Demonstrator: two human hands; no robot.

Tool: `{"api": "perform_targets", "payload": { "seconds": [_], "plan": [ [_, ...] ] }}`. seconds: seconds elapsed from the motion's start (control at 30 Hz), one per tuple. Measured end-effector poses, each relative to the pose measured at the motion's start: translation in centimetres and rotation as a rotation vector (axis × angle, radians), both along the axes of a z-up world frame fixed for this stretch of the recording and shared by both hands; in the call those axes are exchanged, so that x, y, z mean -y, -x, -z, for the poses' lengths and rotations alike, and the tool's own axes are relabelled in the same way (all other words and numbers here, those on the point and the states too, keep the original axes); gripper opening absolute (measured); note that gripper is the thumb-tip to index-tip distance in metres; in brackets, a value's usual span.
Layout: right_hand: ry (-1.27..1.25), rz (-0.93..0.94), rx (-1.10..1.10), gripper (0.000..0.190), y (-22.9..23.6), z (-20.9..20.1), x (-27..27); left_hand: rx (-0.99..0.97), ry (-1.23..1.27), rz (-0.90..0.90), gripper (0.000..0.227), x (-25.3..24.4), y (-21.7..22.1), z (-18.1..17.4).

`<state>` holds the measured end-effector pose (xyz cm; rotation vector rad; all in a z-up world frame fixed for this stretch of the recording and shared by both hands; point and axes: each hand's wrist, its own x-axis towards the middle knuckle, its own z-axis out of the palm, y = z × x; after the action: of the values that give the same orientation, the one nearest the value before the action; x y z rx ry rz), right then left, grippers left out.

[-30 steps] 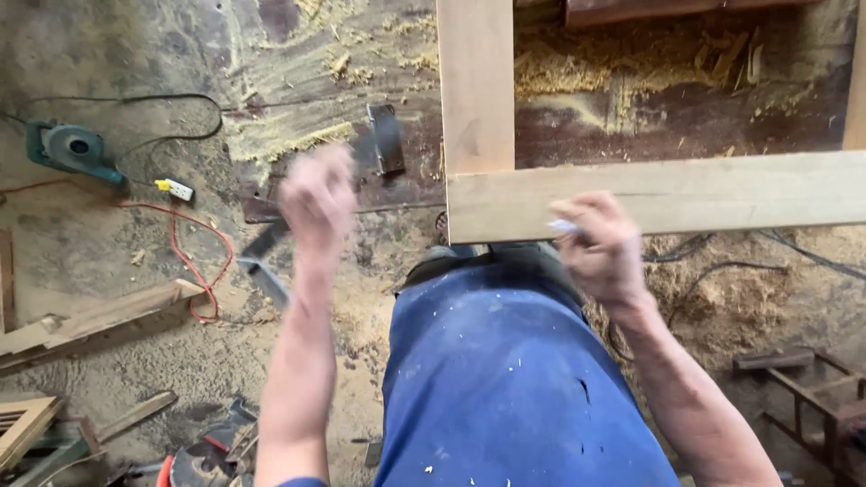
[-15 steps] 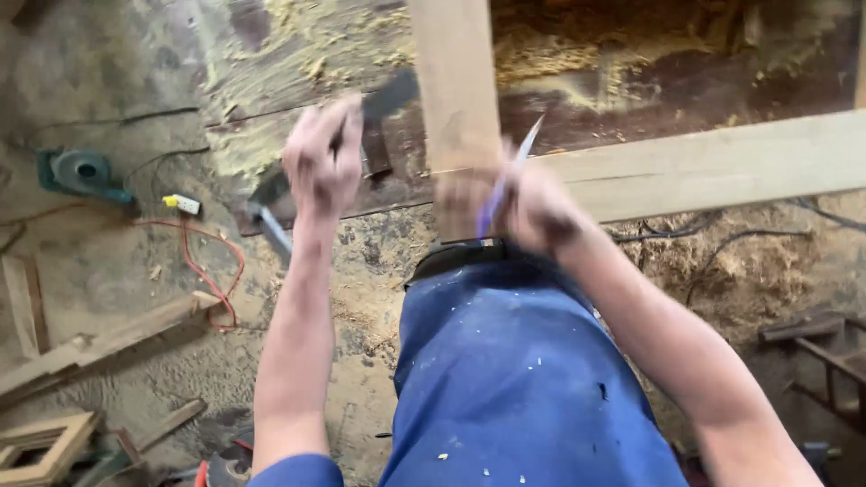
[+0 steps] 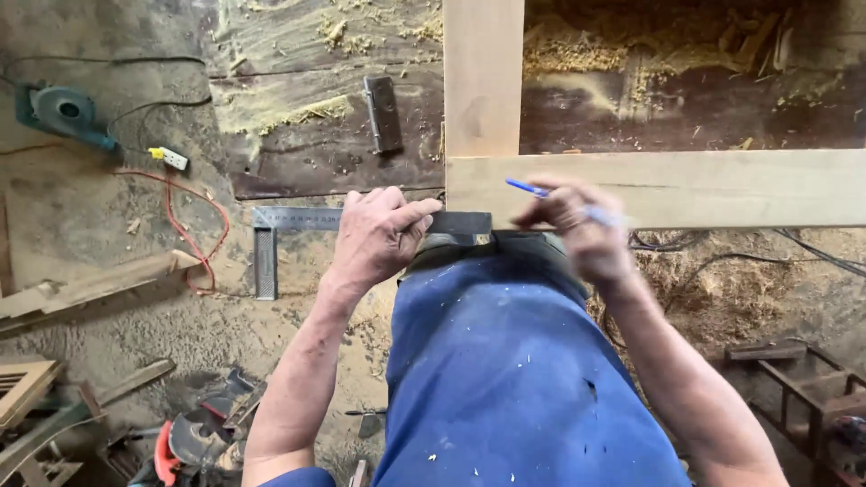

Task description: Marking wood for hinge placement using a square and pen, then checking the fit of a metal hinge.

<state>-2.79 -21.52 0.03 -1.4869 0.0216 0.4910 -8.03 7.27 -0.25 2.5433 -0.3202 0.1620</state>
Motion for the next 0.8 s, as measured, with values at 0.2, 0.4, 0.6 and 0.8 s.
{"api": "perform_targets", "payload": {
  "seconds": [0.2,0.4,0.6,0.8],
  "plan": [
    [0.378,-0.399,0.808,0.022,1.6,0.9,-1.7,-0.253,0.019,-0.004,0.019,-0.1,0.3,-0.3],
    [0.328,-0.332,0.750,0.017,2.2,2.5,-1.3,-0.356,0.058,-0.030,0.018,0.4,0.0,0.1],
    [0.265,-0.274,0.689,0.020,2.1,0.6,-1.2,-0.364,0.031,-0.041,0.013,1.0,0.0,0.9],
    [0.266,-0.234,0.494,0.041,2.7,0.5,0.3,-0.395,0.055,-0.047,0.012,0.9,0.0,0.8]
  ]
}}
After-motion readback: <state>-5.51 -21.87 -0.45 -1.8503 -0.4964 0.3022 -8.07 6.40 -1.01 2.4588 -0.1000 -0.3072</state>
